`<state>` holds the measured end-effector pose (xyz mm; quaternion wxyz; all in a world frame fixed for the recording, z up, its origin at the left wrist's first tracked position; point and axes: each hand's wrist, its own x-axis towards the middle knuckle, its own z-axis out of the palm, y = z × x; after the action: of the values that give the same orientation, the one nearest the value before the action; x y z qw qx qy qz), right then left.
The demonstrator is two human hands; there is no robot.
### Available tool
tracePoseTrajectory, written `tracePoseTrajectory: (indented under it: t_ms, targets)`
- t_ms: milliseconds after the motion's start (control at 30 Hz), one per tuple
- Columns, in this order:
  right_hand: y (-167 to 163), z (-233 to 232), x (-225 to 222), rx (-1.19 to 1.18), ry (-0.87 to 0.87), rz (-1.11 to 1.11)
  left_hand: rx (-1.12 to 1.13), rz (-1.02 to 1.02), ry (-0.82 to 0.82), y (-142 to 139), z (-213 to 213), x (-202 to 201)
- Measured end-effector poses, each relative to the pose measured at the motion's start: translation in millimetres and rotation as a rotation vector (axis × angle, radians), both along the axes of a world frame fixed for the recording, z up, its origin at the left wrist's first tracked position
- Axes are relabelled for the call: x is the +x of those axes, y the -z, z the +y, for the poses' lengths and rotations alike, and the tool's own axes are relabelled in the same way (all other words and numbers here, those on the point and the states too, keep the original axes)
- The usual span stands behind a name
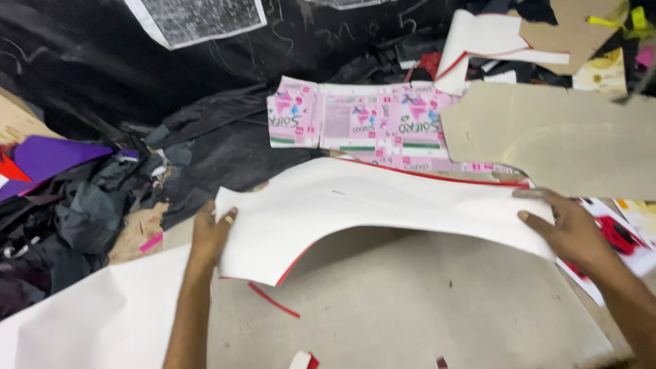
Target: The person traces around a cardboard pattern on a white foam sheet with a pen, then cuts along the marked outline with scissors. They lift the cut piece away, set it aside, and reposition the pattern and remaining foam on the workbench.
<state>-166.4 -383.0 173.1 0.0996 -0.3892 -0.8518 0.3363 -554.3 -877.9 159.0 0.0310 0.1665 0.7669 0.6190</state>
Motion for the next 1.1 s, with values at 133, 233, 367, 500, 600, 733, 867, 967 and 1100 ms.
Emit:
tracePoseTrajectory:
  t_ms: [133, 233, 367, 500, 600, 733, 867, 967, 1100]
  targets:
    - [94.6, -38.3, 128.6, 0.097, -0.086, -0.029, -0.482, -0.051, -0.107, 88.3, -32.5, 128.4]
    - [154.7, -65.2, 174.8, 0.059, -0.047, -0.074, -0.757, -0.063, -0.253, 117.4, -41.5, 188.9]
    - [183.2, -86.8, 202.1, 0.286, -0.011, -0.256, -0.823, -0.006, -0.373, 128.9, -47.1, 233.6]
    - [175.6, -91.1, 194.1, 0.572, -0.150, -0.121, -0.760, 0.306, -0.464, 133.2, -51.6, 244.2]
    - [162.4, -83.6, 178.3, 0.642, -0.252, -0.007, -0.661, 0.311, -0.522, 139.2, -52.7, 245.3]
    - [144.8, -69.7, 159.3, 0.603, -0.249, -0.101, -0.588, 0.270, -0.632, 147.7, -50.1, 254.1]
    - [138.0, -54.7, 155.2, 0.487, -0.251, -0.174, -0.500, 0.293, -0.779, 151.1, -36.2, 266.5]
    - [137.4, -42.3, 152.6, 0.508, -0.323, -0.169, -0.502, 0.263, -0.877, 144.9, -23.8, 271.0]
    - [140.9, -21.5, 152.5, 0.310, -0.375, -0.142, -0.477, 0.163, -0.963, 131.2, -6.6, 276.4]
